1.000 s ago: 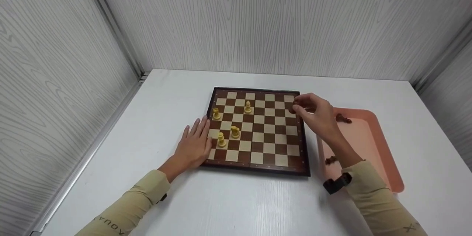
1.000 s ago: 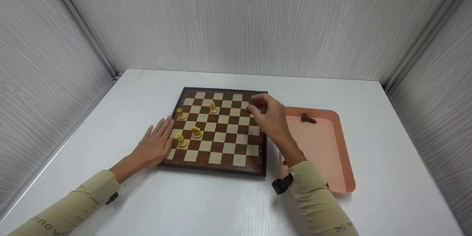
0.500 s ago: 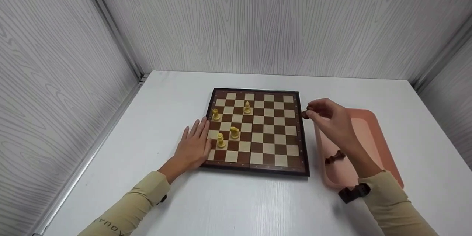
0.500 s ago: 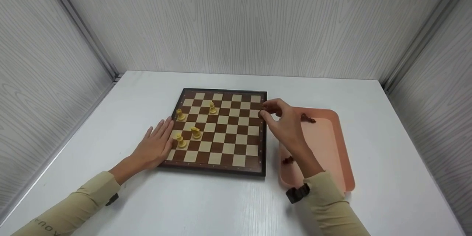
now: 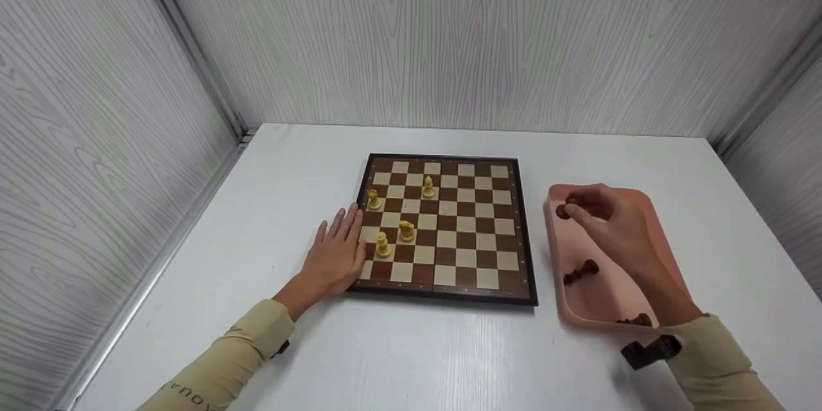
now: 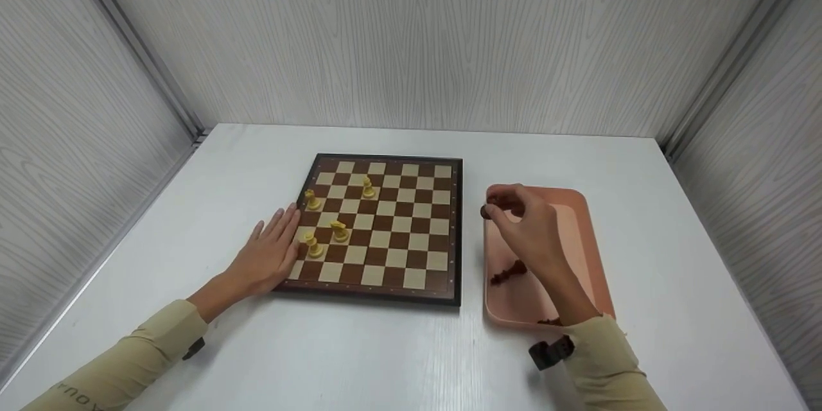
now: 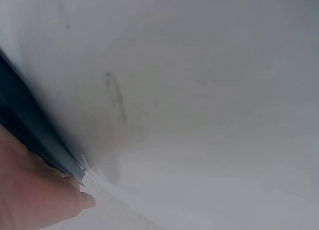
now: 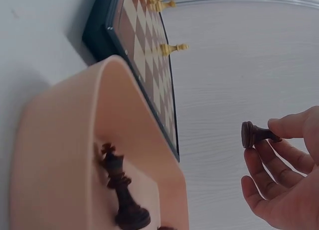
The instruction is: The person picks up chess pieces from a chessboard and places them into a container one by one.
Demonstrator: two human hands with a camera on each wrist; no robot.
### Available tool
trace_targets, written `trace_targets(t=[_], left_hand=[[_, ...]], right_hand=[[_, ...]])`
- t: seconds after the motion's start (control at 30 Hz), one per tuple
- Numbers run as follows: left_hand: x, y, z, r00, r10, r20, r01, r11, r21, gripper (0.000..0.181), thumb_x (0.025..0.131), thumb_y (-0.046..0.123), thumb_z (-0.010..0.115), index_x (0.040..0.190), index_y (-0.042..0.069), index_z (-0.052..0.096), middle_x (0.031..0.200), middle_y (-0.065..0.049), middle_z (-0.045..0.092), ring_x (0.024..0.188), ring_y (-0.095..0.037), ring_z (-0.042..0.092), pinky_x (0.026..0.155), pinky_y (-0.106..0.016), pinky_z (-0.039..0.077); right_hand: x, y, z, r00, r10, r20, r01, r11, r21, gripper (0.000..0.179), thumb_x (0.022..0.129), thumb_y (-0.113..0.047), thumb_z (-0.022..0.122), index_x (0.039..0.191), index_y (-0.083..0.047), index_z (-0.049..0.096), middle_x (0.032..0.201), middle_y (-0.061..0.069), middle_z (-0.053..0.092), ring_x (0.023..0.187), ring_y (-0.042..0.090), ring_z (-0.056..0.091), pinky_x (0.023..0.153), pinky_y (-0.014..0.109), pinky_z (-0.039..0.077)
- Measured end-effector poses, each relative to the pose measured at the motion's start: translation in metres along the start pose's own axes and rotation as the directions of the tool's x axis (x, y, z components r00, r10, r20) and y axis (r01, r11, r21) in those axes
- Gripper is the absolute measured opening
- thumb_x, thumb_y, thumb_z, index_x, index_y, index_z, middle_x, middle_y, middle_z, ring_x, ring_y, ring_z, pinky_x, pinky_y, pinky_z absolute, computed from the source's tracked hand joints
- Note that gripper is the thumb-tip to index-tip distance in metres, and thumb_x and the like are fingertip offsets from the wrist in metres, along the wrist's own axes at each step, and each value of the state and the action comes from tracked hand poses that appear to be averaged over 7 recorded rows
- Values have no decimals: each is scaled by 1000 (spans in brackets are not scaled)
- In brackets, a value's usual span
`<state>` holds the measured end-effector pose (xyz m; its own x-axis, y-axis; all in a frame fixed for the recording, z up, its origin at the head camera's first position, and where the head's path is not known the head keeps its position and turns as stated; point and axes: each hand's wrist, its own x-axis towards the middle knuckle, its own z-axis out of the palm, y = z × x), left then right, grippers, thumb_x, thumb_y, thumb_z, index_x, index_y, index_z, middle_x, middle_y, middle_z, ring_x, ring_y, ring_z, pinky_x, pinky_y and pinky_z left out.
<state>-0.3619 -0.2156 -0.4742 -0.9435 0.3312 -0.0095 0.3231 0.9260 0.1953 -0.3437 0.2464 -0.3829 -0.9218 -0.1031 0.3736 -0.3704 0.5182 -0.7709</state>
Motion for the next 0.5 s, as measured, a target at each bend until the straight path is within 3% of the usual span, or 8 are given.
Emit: trace_targets(t=[0.3,0.5], left_hand=[[1,0,-1,1000,0,3,0,1000,3,63,111,32,27,163,-1,15,171,-16,11,156,-36,11,123,-58,12],[0,0,-2,1000,6,-5,-6,1000,-2,63,111,33,27,163,-2,16,170,-17,13,156,-37,12,122,-58,14]], right_hand=[[-9,17,-17,1000,-6,-3,6,1000,-20,21,96,-2,71,117,-1,71,105,14,74,94,19,74,84,15,53],[-14,24,-25,998,67,-16,-68,996,-53,24,97,-7,71,119,1,69,111,16,73,96,6,70,85,12,50]])
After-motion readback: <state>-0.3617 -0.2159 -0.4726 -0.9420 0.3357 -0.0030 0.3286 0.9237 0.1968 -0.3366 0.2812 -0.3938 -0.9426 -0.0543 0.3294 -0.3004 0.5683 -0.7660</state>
